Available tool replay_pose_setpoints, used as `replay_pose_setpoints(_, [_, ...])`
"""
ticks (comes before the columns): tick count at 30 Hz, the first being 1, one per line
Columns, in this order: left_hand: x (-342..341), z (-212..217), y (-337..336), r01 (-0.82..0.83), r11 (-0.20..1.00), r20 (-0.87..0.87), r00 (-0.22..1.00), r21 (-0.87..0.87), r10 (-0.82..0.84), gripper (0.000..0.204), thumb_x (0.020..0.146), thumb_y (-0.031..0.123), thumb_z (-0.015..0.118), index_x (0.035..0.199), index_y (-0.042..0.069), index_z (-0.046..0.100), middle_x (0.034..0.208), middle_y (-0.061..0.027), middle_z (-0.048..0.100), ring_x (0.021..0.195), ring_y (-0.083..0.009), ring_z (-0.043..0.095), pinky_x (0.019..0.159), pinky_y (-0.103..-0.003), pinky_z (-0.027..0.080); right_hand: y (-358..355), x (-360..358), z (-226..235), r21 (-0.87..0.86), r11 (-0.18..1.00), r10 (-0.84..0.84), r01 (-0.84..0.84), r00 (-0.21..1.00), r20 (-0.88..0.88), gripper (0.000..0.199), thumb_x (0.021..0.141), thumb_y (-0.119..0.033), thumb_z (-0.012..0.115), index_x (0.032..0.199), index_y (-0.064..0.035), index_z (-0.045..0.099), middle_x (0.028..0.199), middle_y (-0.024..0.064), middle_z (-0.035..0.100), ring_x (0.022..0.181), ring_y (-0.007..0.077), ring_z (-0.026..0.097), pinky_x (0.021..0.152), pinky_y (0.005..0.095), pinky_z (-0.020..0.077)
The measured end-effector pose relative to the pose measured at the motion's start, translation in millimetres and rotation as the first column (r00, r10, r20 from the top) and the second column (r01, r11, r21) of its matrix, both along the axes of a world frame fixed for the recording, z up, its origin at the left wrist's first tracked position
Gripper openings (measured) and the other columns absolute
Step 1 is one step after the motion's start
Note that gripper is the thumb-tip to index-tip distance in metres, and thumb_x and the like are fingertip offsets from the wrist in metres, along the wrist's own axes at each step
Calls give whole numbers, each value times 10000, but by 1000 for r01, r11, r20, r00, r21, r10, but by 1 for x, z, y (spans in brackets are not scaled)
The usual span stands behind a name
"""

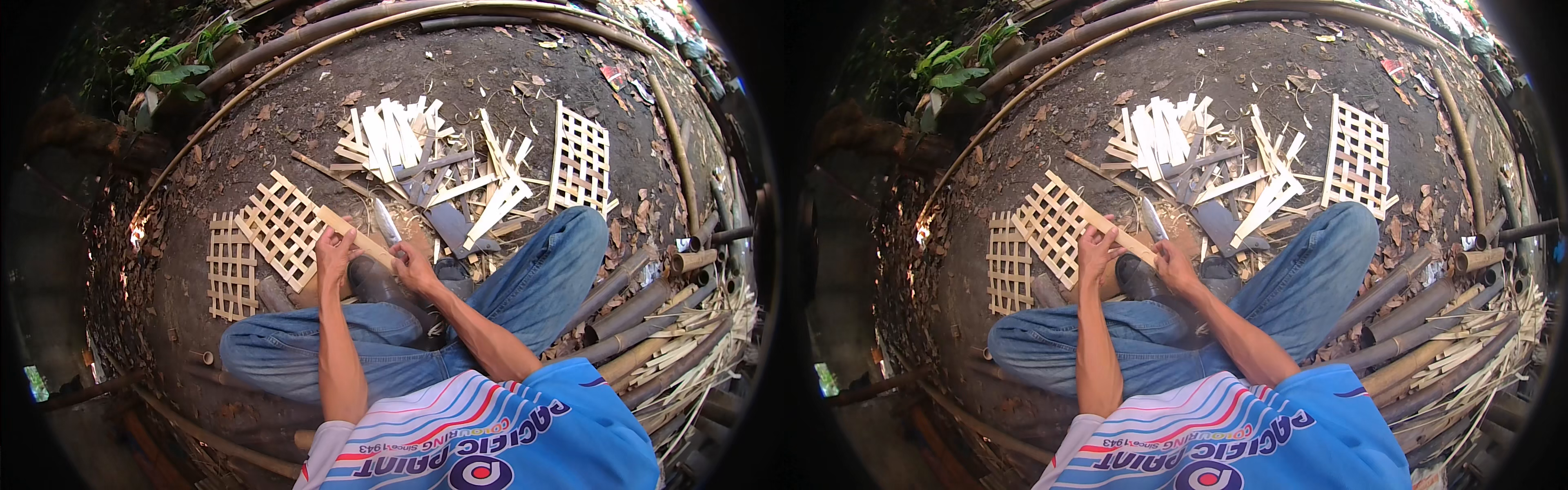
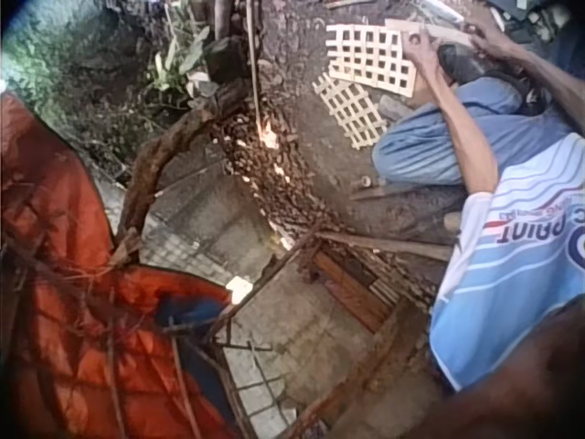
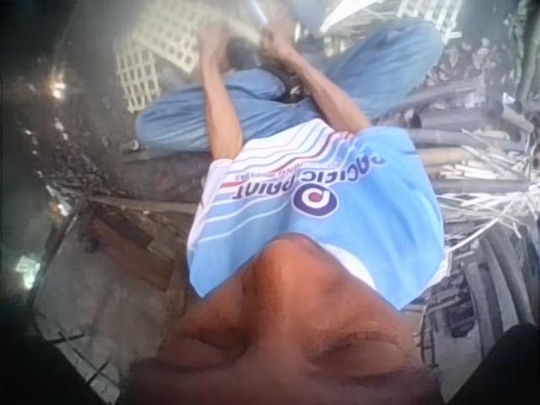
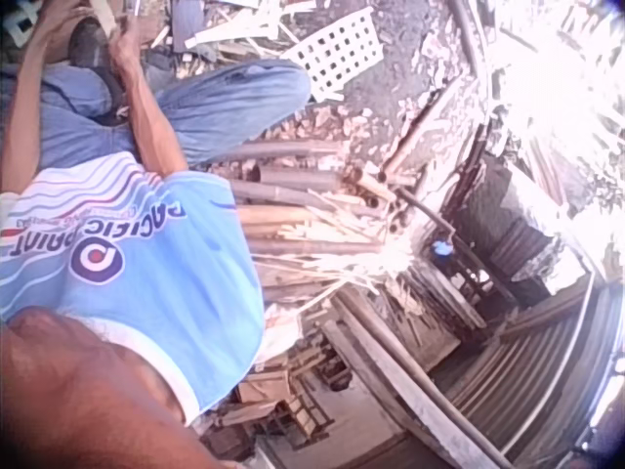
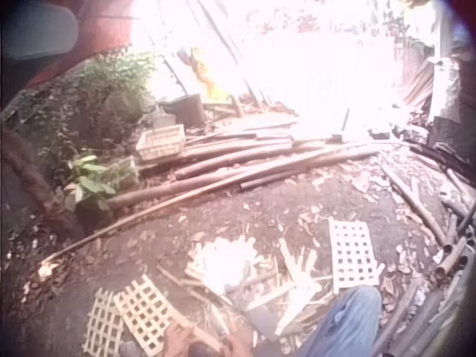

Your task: The person sits on the ground and weaves thin bamboo strips into a lattice pattern. They use a knife to trim and shape the strips as they interlace them into a grid.

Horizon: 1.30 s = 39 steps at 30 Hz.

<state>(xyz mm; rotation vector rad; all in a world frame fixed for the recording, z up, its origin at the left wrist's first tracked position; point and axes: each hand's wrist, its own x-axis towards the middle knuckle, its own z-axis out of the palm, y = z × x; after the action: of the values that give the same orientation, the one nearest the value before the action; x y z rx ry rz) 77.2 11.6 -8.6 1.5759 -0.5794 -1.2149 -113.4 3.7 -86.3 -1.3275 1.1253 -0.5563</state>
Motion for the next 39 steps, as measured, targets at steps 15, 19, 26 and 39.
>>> replay_pose_setpoints(15, [5, -31, 6, -467, 879, 141, 868, -96, 477, 146, 895, 34, 637, 1036, 3, 619, 1017, -95, 609, 887, -218, 653, 695, -354, 624, 18, -15, 1, -23, 979, 150, -201, 795, -589, 660, 859, -263, 690, 1406, -32, 402, 1271, 358, 506, 1096, 523, 576, 926, 550, 489])
replay_pose_setpoints(19, [-11, -43, 2, -552, 828, 139, 817, -94, 560, 137, 893, 38, 609, 1028, 17, 604, 1027, -102, 606, 920, -233, 642, 675, -353, 610, 15, -4, -6, -37, 997, 35, -71, 805, -593, 557, 875, -306, 666, 1261, 53, 484, 1160, 357, 584, 1066, 515, 599, 907, 536, 497])
replay_pose_setpoints(26, [-16, -45, 5, -520, 853, 332, 799, -39, 502, 122, 913, 63, 582, 1003, 9, 642, 969, -121, 661, 874, -253, 674, 747, -385, 596, 13, 3, 7, -1, 977, 207, -214, 942, -263, 498, 941, -372, 599, 1063, 110, 572, 962, 358, 651, 959, 511, 626, 884, 536, 488])
replay_pose_setpoints(39, [-24, -41, 2, -446, 888, 419, 790, -110, 448, 152, 939, 42, 549, 1077, 3, 601, 1024, -143, 619, 828, -246, 688, 655, -337, 612, 13, 4, -4, -8, 975, 209, -221, 931, -301, 498, 891, -362, 644, 1013, 121, 649, 975, 365, 659, 966, 488, 654, 860, 506, 514])
